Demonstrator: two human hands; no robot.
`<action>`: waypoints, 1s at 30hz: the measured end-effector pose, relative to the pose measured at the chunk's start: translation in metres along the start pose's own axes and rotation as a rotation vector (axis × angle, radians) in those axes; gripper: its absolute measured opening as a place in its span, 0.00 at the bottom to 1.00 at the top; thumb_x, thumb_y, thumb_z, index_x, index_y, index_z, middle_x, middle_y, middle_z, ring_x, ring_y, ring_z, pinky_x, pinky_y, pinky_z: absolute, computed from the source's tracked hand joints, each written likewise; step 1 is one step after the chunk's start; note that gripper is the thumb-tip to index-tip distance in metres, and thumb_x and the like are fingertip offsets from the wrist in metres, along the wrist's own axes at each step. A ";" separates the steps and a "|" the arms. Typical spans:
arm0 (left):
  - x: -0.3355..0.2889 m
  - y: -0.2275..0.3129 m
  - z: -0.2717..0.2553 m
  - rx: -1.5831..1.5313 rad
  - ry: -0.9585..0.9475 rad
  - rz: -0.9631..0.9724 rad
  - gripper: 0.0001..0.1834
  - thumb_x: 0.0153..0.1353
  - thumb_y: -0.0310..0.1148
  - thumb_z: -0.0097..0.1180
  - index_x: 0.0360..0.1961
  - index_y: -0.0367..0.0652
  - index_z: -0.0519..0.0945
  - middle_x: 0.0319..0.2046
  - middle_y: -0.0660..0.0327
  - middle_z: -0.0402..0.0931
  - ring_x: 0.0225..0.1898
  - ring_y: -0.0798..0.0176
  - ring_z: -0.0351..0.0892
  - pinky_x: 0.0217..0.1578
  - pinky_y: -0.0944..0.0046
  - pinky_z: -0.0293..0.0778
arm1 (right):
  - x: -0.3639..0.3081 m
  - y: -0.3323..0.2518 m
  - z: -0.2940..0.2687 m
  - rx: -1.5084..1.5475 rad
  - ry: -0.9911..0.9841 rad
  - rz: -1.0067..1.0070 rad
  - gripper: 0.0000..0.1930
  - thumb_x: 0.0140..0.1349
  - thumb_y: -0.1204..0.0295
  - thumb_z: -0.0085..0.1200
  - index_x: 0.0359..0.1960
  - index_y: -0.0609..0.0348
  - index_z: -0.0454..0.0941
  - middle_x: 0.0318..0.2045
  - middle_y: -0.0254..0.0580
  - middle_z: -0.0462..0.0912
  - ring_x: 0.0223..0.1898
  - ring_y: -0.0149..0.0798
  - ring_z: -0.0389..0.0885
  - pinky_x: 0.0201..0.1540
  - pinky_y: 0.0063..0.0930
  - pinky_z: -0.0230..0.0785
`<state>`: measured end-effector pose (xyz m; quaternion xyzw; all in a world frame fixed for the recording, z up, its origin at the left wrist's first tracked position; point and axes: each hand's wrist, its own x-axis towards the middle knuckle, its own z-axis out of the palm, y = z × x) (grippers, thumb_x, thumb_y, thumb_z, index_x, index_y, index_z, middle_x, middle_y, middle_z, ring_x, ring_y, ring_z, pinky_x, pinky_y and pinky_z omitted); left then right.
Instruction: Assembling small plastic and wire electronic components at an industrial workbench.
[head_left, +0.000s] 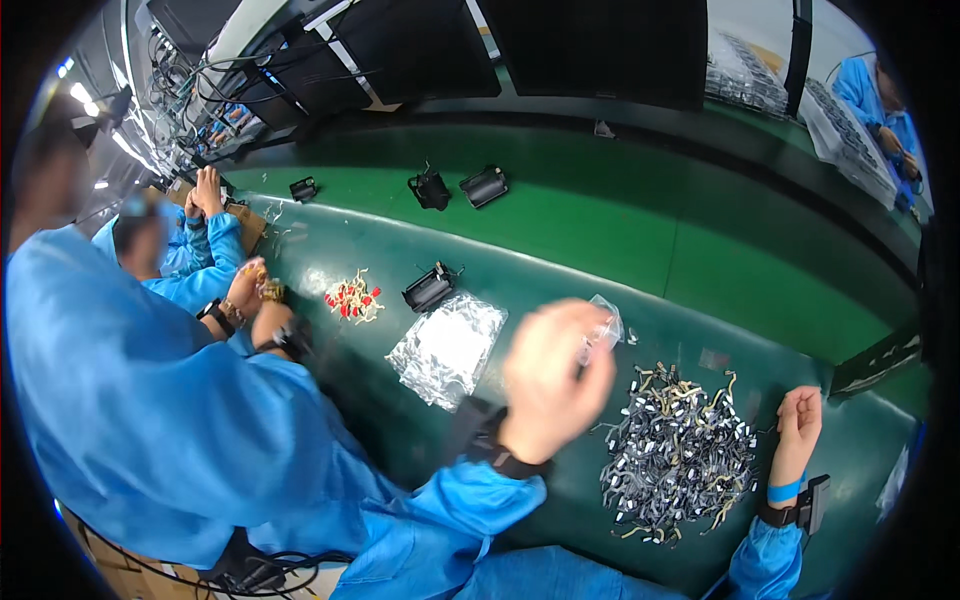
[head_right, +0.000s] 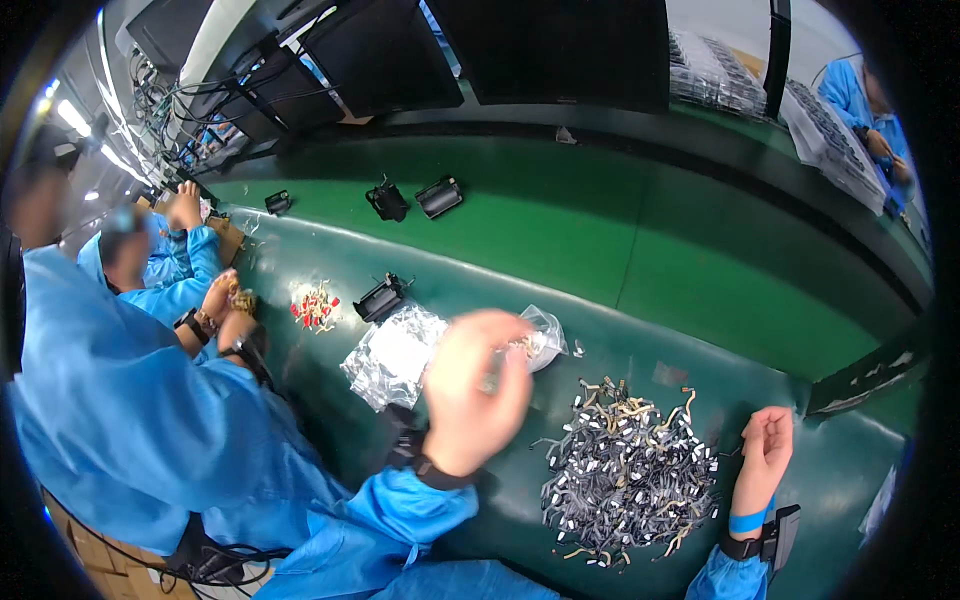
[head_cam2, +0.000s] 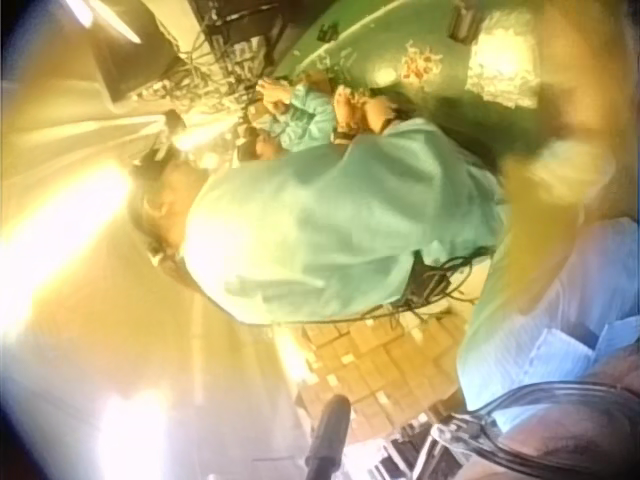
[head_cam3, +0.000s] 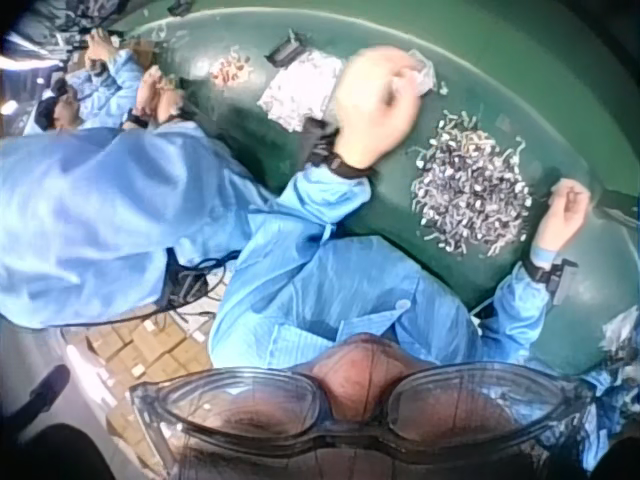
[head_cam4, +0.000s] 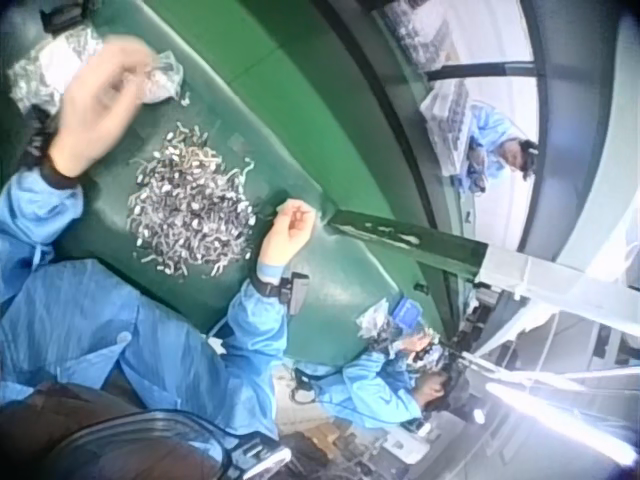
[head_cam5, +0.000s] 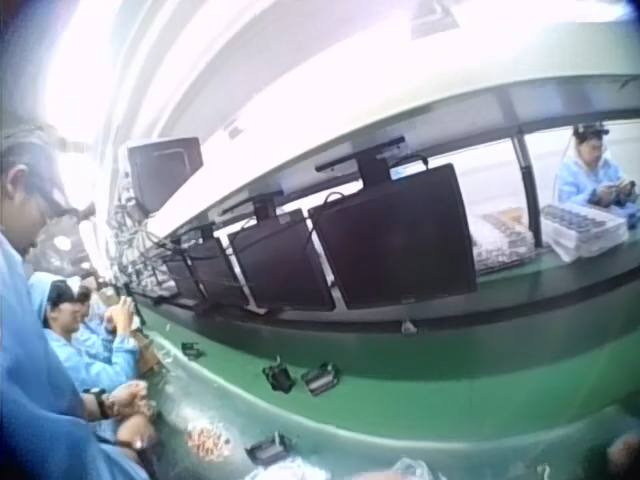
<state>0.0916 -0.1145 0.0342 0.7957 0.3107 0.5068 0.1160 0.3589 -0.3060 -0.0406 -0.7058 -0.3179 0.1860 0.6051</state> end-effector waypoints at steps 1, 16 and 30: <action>0.008 -0.013 -0.010 0.201 0.023 -0.019 0.08 0.53 0.23 0.58 0.36 0.41 0.80 0.38 0.55 0.78 0.35 0.54 0.80 0.34 0.57 0.75 | 0.000 0.002 -0.001 -0.019 0.020 -0.008 0.03 0.67 0.74 0.46 0.34 0.56 0.67 0.24 0.25 0.65 0.23 0.17 0.57 0.24 0.13 0.47; 0.023 -0.175 -0.076 0.743 -0.227 -0.384 0.16 0.54 0.29 0.60 0.42 0.30 0.77 0.48 0.43 0.71 0.41 0.41 0.77 0.44 0.51 0.74 | 0.000 0.010 -0.008 0.005 -0.005 0.028 0.02 0.66 0.77 0.45 0.35 0.56 0.67 0.26 0.25 0.65 0.27 0.18 0.61 0.28 0.13 0.50; 0.002 -0.133 -0.069 0.593 -0.245 -0.215 0.29 0.51 0.33 0.64 0.55 0.38 0.71 0.59 0.40 0.64 0.56 0.38 0.69 0.55 0.51 0.68 | 0.001 0.011 -0.008 -0.015 -0.026 0.030 0.03 0.66 0.76 0.46 0.34 0.56 0.66 0.26 0.26 0.64 0.28 0.19 0.61 0.29 0.14 0.51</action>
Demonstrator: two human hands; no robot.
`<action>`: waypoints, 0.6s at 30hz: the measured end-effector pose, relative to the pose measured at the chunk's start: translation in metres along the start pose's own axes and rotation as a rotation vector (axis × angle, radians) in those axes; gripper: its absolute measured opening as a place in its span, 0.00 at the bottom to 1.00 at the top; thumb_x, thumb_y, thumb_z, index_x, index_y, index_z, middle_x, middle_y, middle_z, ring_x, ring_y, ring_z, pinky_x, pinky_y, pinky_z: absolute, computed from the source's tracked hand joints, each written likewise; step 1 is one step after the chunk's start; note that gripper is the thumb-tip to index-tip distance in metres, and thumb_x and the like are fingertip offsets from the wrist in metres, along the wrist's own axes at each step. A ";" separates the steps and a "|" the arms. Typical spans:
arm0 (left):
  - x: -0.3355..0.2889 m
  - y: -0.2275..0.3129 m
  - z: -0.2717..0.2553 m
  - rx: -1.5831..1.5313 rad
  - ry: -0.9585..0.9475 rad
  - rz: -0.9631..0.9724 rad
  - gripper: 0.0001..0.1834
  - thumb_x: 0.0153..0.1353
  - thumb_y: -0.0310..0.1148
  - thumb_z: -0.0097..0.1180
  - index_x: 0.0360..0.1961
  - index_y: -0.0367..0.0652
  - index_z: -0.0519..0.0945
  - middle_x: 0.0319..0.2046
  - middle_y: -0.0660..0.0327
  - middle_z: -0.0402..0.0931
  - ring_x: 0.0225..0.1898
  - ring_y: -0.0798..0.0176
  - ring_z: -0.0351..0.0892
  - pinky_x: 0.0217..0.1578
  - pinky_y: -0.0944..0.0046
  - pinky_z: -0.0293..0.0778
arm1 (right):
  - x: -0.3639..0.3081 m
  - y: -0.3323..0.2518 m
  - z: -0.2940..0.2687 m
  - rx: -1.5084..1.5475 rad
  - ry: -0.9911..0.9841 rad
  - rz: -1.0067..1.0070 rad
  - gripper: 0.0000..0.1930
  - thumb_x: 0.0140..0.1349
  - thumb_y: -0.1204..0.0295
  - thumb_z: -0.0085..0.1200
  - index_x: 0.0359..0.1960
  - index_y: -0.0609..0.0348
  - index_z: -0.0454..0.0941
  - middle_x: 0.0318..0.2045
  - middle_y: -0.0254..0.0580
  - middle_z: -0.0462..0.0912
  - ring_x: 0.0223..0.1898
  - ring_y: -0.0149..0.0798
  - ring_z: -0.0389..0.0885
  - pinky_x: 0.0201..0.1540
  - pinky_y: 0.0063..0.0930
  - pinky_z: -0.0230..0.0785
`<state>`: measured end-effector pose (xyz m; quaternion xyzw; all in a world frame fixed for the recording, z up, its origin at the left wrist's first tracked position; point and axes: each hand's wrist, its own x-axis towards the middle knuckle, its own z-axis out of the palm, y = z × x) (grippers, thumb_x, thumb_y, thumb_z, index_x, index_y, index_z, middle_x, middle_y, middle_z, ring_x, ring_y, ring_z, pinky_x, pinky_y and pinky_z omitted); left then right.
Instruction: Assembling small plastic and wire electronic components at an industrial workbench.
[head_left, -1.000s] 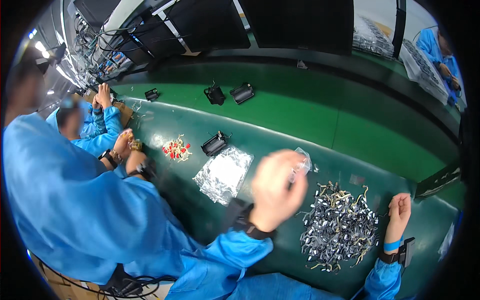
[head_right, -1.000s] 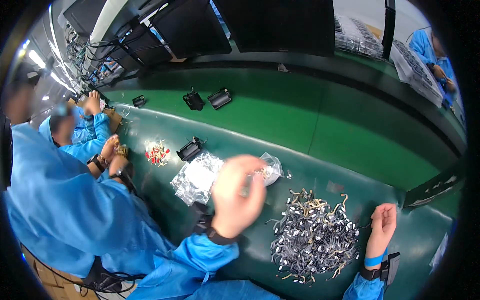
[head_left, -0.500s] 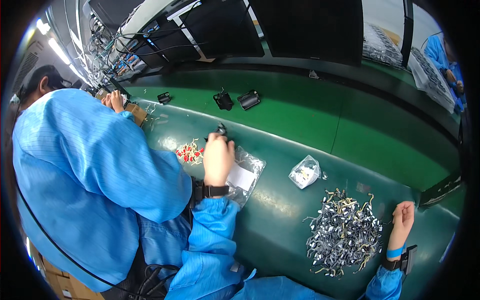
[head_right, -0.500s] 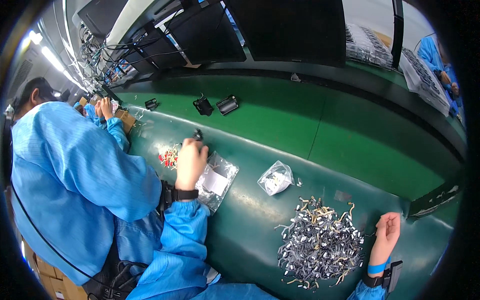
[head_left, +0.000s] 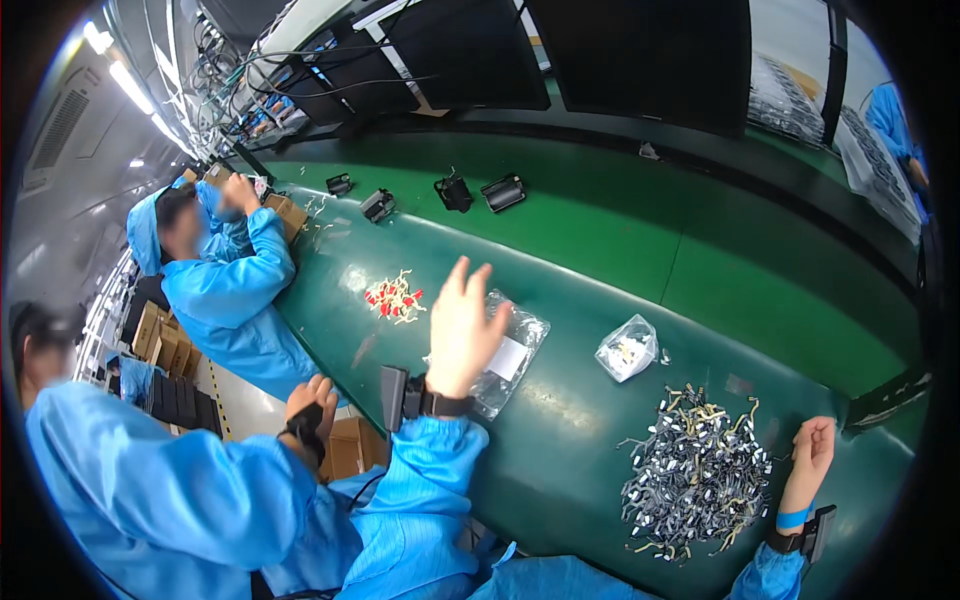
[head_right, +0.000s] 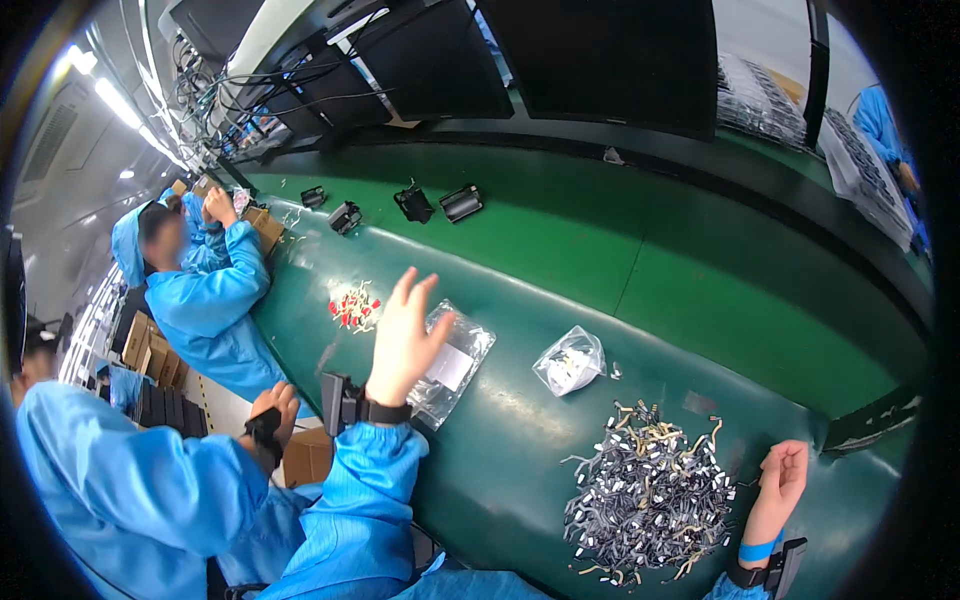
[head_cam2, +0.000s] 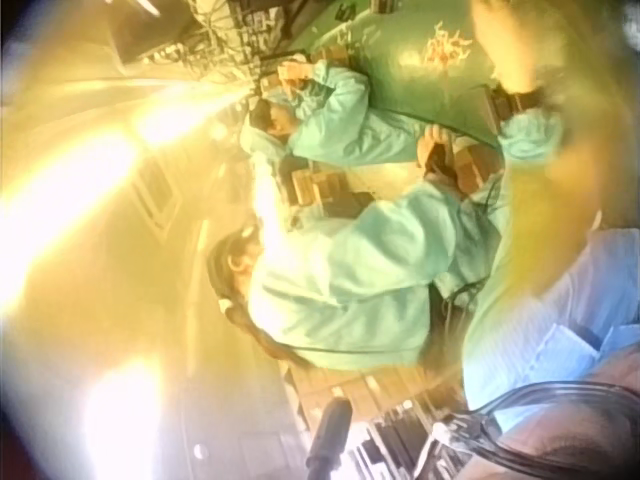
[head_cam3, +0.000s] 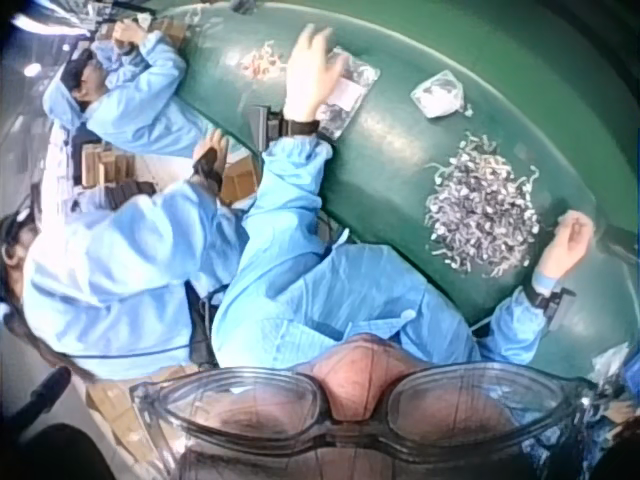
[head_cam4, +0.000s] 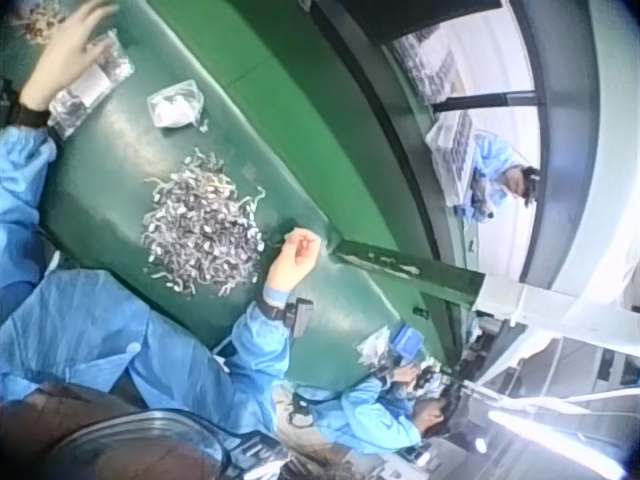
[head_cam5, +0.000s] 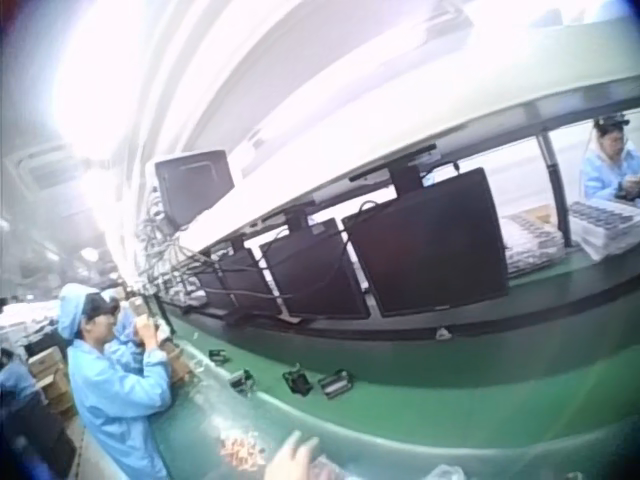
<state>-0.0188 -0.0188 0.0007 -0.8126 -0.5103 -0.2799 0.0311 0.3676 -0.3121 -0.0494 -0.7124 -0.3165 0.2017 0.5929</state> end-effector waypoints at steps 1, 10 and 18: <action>-0.007 0.005 -0.006 -0.029 -0.029 -0.012 0.28 0.51 0.33 0.64 0.55 0.39 0.72 0.59 0.41 0.64 0.56 0.38 0.69 0.54 0.51 0.69 | 0.001 0.001 0.001 0.006 -0.001 -0.014 0.03 0.66 0.76 0.46 0.34 0.56 0.66 0.26 0.26 0.64 0.28 0.20 0.61 0.29 0.14 0.50; -0.040 -0.051 -0.020 0.005 0.101 -0.139 0.32 0.49 0.36 0.66 0.56 0.38 0.70 0.60 0.40 0.61 0.61 0.39 0.62 0.59 0.48 0.63 | 0.002 0.002 -0.001 -0.022 -0.023 -0.051 0.04 0.68 0.73 0.45 0.34 0.56 0.66 0.25 0.26 0.63 0.27 0.20 0.59 0.27 0.15 0.49; -0.040 -0.137 -0.010 0.272 0.017 -0.794 0.68 0.38 0.69 0.64 0.69 0.36 0.46 0.67 0.32 0.44 0.69 0.32 0.41 0.64 0.34 0.43 | 0.003 0.007 0.003 -0.042 0.003 -0.077 0.06 0.69 0.70 0.45 0.33 0.54 0.66 0.23 0.25 0.62 0.22 0.18 0.55 0.23 0.14 0.45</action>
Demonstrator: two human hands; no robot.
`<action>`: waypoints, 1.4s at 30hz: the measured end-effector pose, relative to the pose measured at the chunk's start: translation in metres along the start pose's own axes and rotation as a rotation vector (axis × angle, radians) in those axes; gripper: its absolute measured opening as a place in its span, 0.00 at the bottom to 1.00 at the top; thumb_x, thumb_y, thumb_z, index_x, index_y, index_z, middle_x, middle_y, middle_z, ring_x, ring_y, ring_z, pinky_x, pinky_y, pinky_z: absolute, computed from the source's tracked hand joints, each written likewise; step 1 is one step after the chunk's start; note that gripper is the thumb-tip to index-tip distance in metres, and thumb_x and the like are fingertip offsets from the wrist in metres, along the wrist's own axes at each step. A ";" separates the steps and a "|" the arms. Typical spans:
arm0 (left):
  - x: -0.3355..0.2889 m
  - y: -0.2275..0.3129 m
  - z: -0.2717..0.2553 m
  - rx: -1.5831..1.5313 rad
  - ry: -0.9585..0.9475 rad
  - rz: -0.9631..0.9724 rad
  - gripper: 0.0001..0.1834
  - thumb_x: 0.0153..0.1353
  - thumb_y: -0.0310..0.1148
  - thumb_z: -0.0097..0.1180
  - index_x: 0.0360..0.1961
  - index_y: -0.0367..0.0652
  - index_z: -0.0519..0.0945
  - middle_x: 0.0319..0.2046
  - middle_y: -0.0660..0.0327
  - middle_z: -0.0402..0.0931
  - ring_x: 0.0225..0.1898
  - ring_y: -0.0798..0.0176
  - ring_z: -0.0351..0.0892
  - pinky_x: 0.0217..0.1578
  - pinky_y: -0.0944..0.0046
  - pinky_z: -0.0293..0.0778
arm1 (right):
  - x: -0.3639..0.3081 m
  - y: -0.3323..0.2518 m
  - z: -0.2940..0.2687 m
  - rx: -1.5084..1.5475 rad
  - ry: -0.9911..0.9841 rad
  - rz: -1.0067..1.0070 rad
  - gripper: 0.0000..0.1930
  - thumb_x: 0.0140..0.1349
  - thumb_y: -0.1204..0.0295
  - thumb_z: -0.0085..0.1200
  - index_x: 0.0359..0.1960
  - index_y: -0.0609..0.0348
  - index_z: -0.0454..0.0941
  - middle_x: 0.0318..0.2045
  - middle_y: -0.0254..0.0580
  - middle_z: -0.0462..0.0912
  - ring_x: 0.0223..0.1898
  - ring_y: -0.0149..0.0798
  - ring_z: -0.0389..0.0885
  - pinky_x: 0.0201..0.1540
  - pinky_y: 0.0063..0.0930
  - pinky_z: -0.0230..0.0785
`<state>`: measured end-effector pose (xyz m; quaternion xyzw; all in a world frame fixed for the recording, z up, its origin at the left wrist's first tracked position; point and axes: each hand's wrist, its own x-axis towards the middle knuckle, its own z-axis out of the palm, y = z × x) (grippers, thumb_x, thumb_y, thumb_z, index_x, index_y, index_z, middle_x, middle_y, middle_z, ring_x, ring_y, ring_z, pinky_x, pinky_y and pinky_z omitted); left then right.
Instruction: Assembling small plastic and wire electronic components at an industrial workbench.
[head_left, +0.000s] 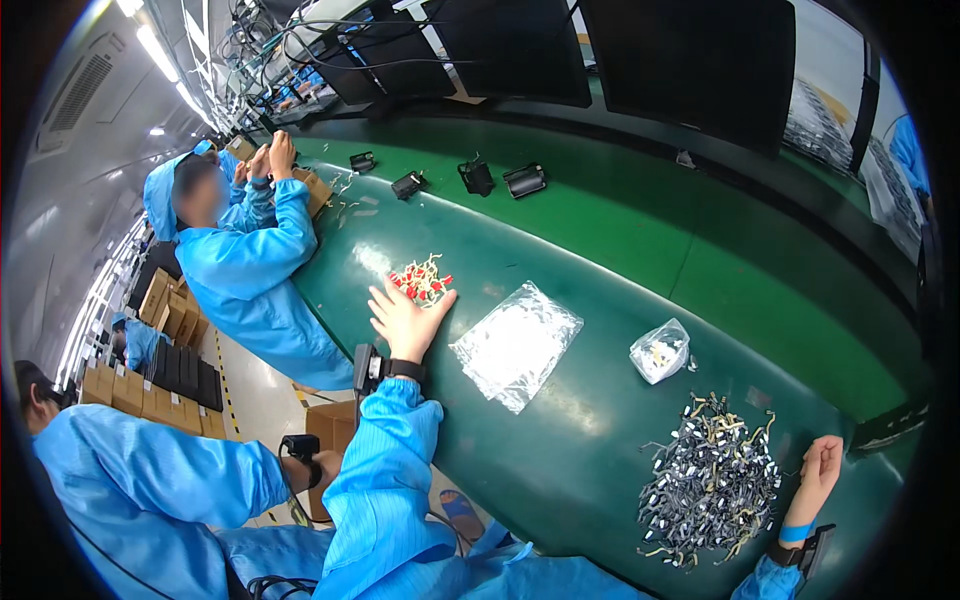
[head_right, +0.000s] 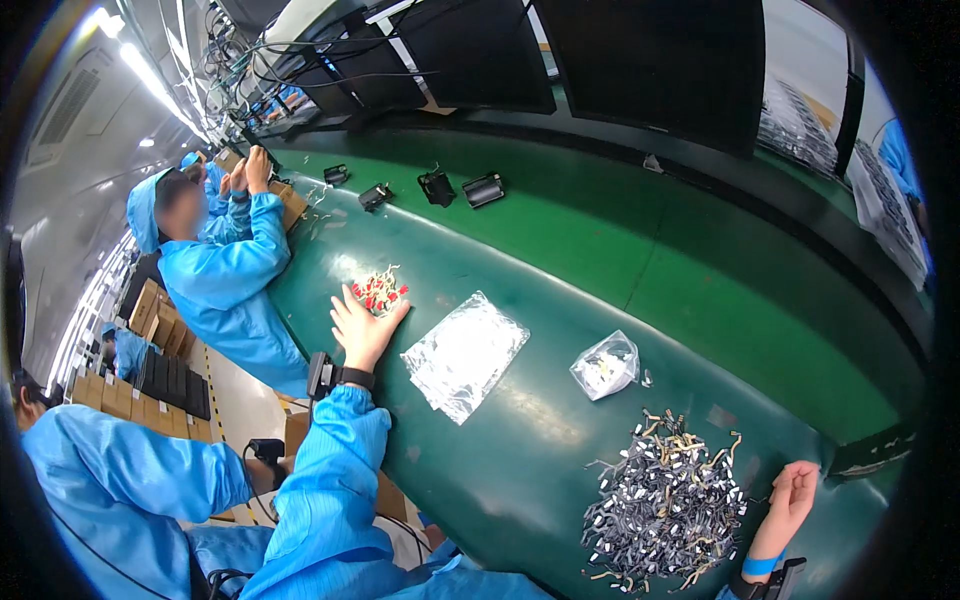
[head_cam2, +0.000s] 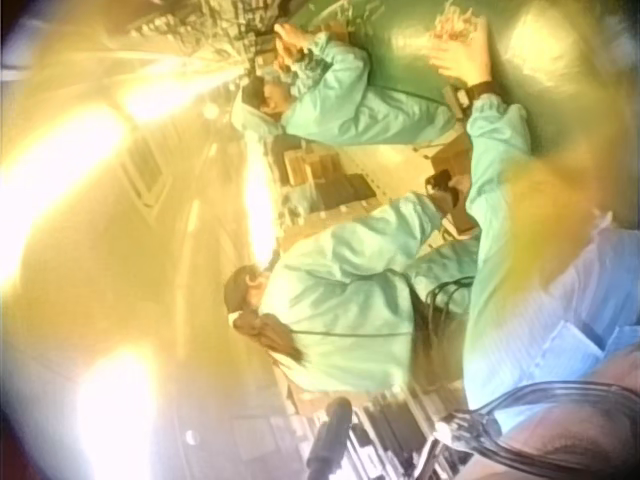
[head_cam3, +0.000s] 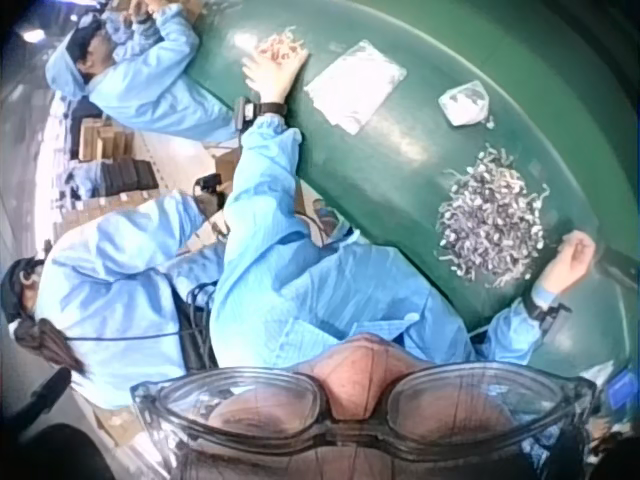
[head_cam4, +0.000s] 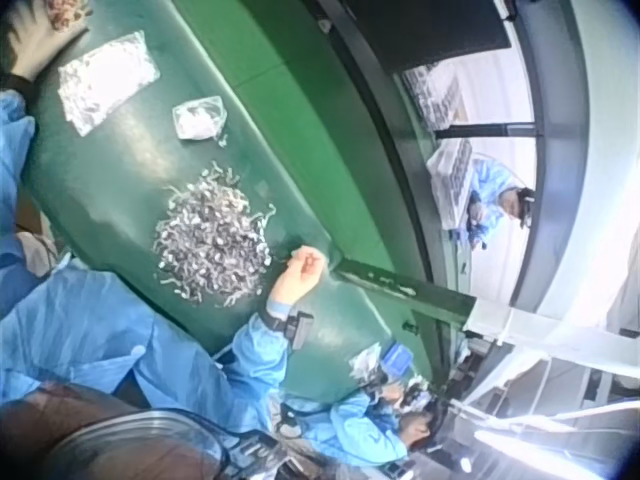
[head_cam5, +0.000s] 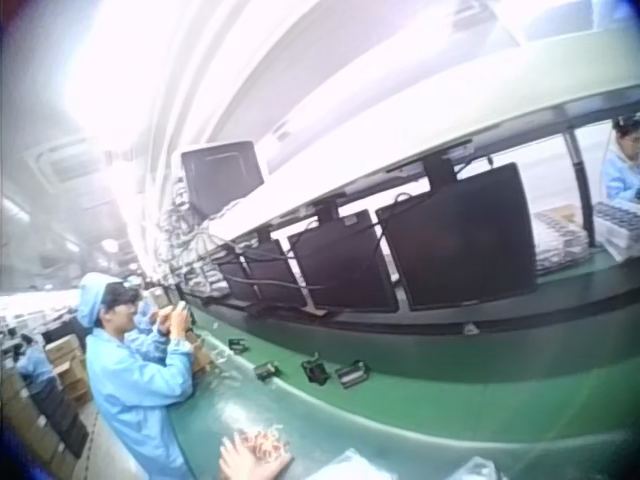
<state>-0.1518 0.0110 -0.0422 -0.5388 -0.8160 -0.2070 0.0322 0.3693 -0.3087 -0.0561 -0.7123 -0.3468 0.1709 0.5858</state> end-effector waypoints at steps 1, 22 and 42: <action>0.006 0.001 0.004 -0.004 0.016 0.047 0.67 0.39 0.69 0.64 0.70 0.38 0.46 0.67 0.32 0.44 0.69 0.32 0.42 0.64 0.34 0.43 | 0.001 0.001 -0.001 -0.013 0.005 0.005 0.05 0.69 0.71 0.44 0.33 0.54 0.66 0.23 0.25 0.61 0.22 0.17 0.55 0.23 0.14 0.45; 0.115 -0.067 0.041 -0.993 0.313 -0.104 0.28 0.71 0.46 0.39 0.60 0.31 0.68 0.58 0.43 0.69 0.61 0.47 0.66 0.61 0.58 0.60 | 0.005 0.013 -0.005 -0.091 0.012 -0.008 0.03 0.67 0.74 0.44 0.34 0.55 0.65 0.25 0.25 0.62 0.25 0.18 0.57 0.25 0.14 0.46; 0.111 -0.043 0.035 0.248 0.050 0.249 0.34 0.63 0.61 0.41 0.69 0.67 0.58 0.73 0.60 0.42 0.72 0.38 0.37 0.65 0.33 0.40 | 0.007 0.015 -0.004 -0.155 -0.010 -0.089 0.03 0.69 0.72 0.46 0.35 0.55 0.68 0.26 0.24 0.63 0.27 0.18 0.58 0.28 0.13 0.48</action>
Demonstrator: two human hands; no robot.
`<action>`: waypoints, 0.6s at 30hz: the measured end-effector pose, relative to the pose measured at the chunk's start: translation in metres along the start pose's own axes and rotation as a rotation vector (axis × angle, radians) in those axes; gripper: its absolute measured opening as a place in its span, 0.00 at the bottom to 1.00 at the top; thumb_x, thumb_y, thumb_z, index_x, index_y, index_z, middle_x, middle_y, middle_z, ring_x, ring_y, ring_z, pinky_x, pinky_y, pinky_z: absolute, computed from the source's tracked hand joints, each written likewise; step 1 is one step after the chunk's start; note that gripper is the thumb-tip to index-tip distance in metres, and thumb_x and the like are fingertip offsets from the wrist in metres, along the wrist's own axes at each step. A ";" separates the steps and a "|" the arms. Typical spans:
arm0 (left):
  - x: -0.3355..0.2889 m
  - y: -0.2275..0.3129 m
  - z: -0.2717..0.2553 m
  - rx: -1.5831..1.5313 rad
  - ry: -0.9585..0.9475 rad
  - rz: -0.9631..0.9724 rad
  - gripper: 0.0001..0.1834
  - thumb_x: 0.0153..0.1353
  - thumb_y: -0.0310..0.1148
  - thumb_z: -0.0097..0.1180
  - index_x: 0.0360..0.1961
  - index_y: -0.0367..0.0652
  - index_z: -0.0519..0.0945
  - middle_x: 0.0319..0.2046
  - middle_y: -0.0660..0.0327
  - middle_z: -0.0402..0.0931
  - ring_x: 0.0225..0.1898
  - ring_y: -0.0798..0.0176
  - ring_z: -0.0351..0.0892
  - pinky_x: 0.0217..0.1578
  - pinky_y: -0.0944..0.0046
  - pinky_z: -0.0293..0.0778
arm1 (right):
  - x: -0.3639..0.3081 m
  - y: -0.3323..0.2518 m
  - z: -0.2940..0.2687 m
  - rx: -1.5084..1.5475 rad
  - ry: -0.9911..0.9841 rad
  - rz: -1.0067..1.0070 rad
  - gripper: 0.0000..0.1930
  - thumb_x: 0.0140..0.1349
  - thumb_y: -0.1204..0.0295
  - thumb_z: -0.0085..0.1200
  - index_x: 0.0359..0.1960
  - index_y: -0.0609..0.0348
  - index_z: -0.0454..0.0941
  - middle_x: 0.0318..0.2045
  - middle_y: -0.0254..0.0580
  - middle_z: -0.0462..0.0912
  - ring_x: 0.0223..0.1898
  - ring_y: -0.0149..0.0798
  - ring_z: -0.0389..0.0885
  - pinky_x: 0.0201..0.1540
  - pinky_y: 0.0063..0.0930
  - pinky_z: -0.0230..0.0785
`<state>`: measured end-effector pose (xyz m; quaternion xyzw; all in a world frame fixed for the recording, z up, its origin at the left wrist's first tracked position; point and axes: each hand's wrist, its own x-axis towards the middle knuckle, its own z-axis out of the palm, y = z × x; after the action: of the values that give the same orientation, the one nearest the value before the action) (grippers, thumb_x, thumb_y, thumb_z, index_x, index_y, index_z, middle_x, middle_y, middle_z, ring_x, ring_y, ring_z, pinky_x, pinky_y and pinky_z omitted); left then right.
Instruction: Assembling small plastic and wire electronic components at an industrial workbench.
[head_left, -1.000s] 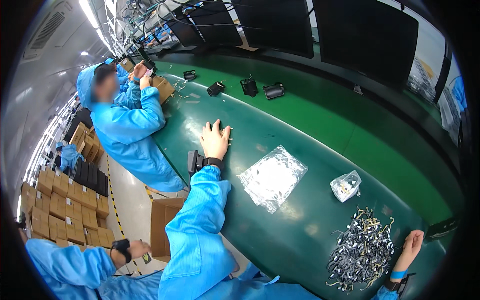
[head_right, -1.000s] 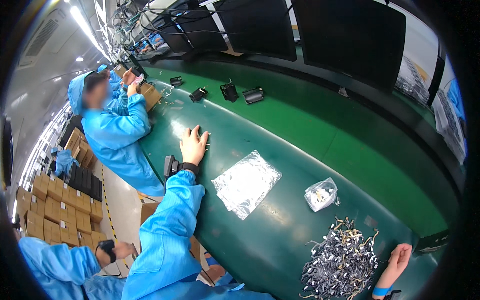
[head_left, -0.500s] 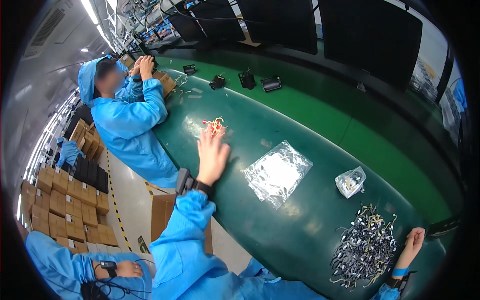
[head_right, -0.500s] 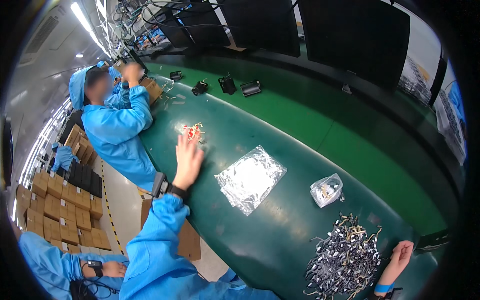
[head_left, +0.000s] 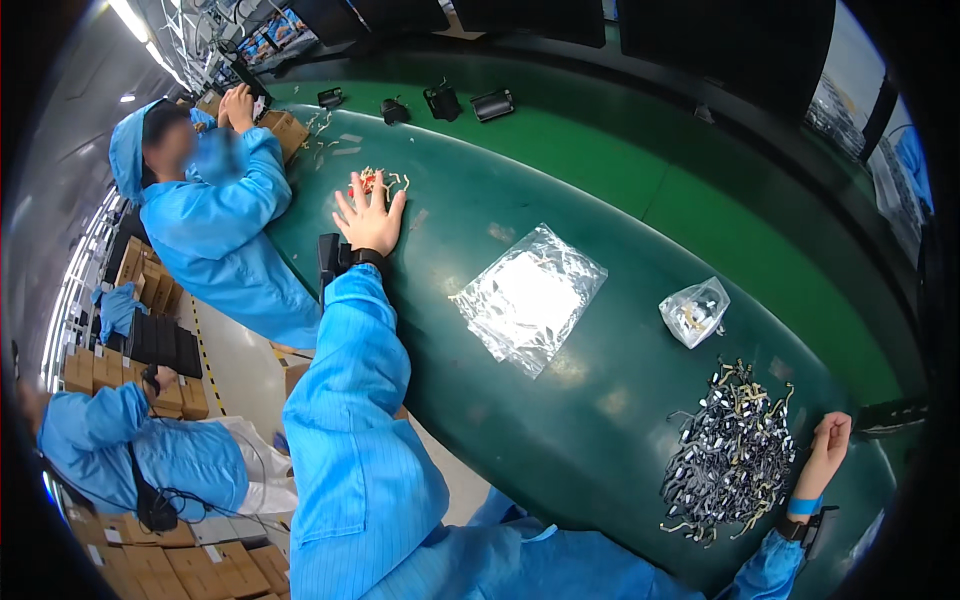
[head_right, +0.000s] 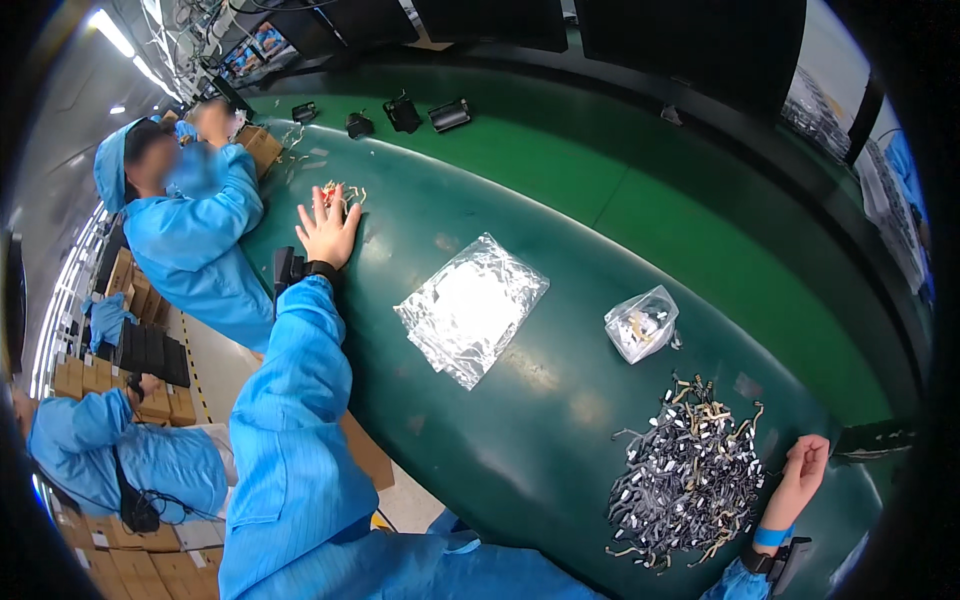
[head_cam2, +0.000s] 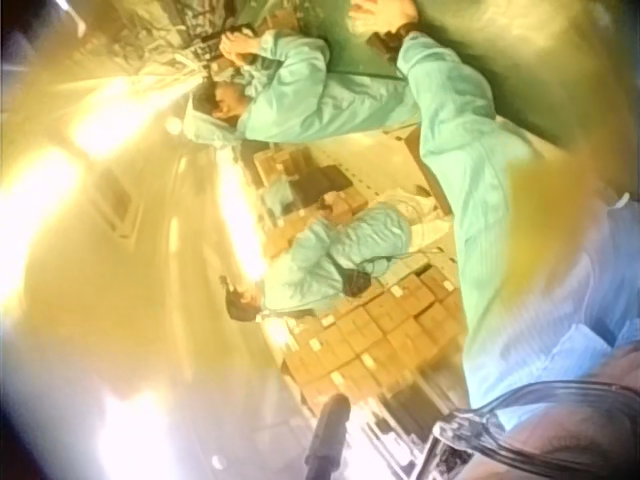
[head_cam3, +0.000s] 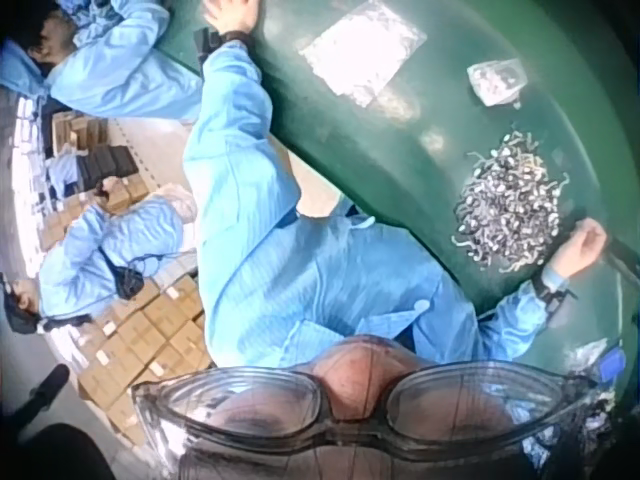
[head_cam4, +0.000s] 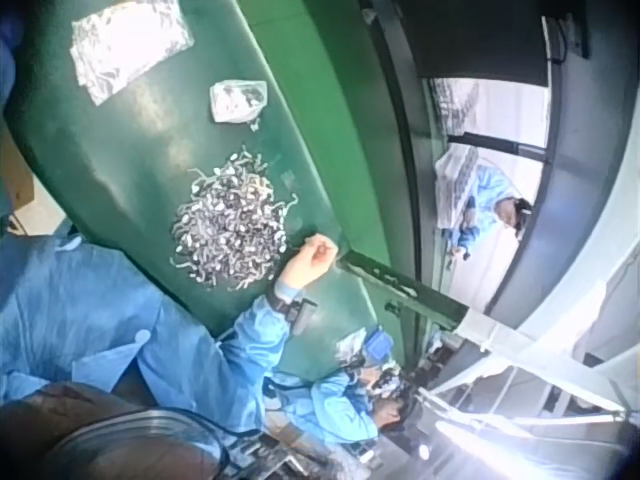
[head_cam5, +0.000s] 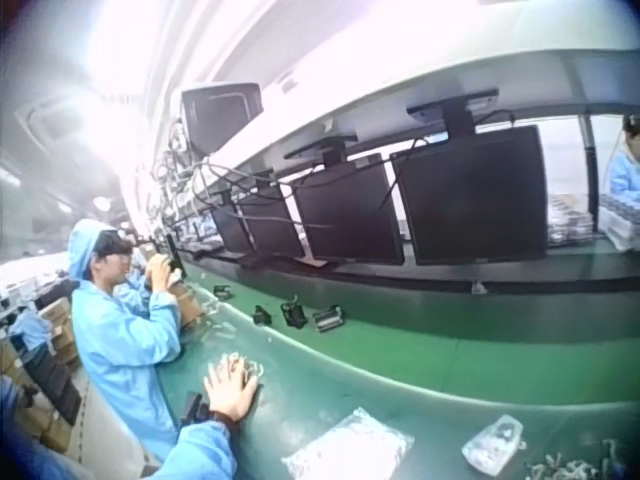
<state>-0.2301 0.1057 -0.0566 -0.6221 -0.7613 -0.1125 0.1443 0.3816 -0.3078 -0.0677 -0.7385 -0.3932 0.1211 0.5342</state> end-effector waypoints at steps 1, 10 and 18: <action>-0.002 0.003 0.001 -0.001 0.002 0.005 0.34 0.63 0.61 0.41 0.69 0.67 0.58 0.73 0.60 0.42 0.72 0.38 0.37 0.65 0.33 0.40 | -0.002 -0.002 -0.001 -0.007 -0.007 0.027 0.04 0.69 0.72 0.46 0.36 0.56 0.68 0.26 0.25 0.63 0.27 0.19 0.58 0.28 0.14 0.49; -0.139 0.062 -0.094 -0.566 -0.015 0.305 0.38 0.51 0.45 0.65 0.56 0.30 0.67 0.50 0.43 0.68 0.52 0.42 0.68 0.54 0.51 0.65 | -0.004 -0.010 -0.003 0.004 -0.016 0.064 0.04 0.69 0.72 0.46 0.35 0.56 0.67 0.26 0.25 0.63 0.27 0.19 0.59 0.28 0.14 0.49; -0.178 0.099 -0.122 -0.705 -0.325 0.217 0.31 0.44 0.36 0.72 0.47 0.32 0.71 0.36 0.48 0.75 0.38 0.47 0.79 0.39 0.54 0.74 | -0.002 -0.004 0.002 0.010 -0.005 0.040 0.04 0.69 0.71 0.45 0.35 0.55 0.68 0.25 0.25 0.62 0.26 0.18 0.57 0.27 0.14 0.48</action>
<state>-0.0904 -0.0800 -0.0073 -0.7200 -0.6186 -0.2512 -0.1892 0.3774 -0.3075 -0.0653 -0.7433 -0.3789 0.1358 0.5344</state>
